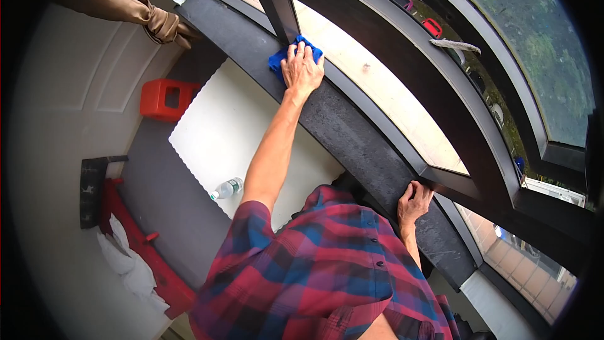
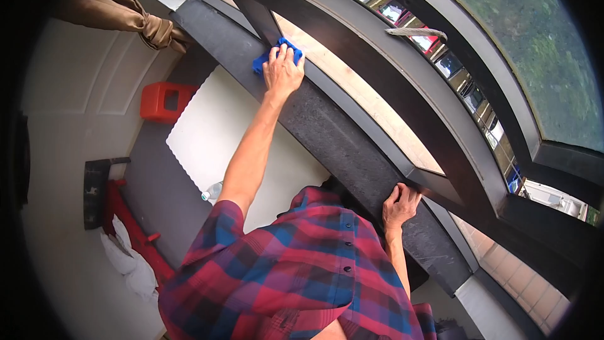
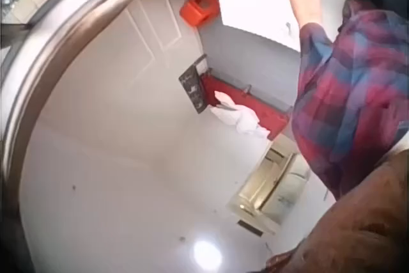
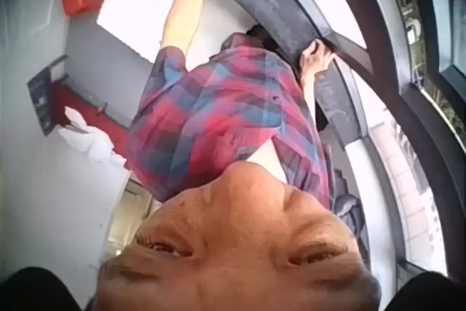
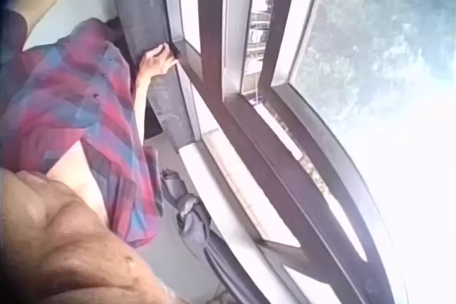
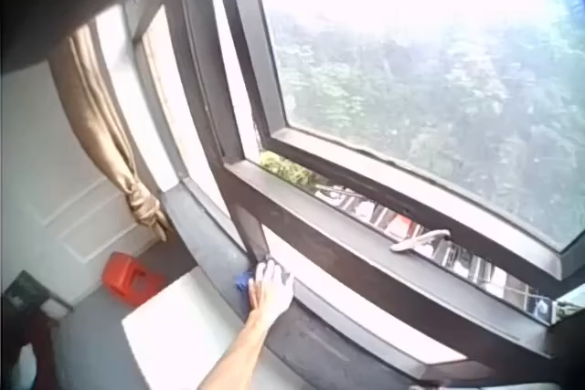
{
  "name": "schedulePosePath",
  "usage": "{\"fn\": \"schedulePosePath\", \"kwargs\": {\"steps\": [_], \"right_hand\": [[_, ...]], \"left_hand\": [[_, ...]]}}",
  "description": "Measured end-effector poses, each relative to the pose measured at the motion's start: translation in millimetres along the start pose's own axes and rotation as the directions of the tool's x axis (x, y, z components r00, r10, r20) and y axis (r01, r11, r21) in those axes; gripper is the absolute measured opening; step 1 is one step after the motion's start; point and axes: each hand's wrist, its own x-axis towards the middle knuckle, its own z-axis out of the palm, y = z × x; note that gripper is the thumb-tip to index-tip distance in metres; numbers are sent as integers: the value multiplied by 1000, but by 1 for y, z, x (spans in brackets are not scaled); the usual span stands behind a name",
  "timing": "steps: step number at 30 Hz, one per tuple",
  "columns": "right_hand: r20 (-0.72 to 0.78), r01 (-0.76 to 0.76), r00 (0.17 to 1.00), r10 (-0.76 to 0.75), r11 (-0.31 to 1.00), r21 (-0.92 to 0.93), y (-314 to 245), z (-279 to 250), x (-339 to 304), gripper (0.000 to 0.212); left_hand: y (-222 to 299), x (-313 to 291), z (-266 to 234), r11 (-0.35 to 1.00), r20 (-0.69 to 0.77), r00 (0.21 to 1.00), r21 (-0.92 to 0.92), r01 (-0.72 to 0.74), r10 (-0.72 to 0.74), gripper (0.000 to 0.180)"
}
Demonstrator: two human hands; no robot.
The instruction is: Cleaning a window frame and glass with a blue cloth.
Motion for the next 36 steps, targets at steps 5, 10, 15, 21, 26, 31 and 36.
{"fn": "schedulePosePath", "kwargs": {"steps": [5,10,15,21,26,31,36], "right_hand": [[-43,49,998,-50,999,-22,-7,4,3,10],[-26,103,994,-103,995,17,1,-4,3,10],[-16,122,993,-121,992,45,0,-5,3,10],[-47,124,991,-123,992,18,0,-6,8,12],[27,242,969,-244,968,69,0,-5,6,14],[5,343,939,-344,936,75,-5,-3,9,17],[18,400,914,-405,909,114,7,-4,3,22]], "left_hand": [[39,-35,0,996,-40,995,7,-93,94,48],[72,-63,-1,995,-30,994,-21,-102,101,56],[20,5,-8,993,16,995,69,93,-94,52],[88,-74,4,996,-4,996,-10,-89,89,59],[47,-29,6,997,-86,994,31,-66,69,59],[30,-8,16,997,-102,994,60,39,-33,64],[79,-62,14,992,11,995,-85,-94,95,72]]}}
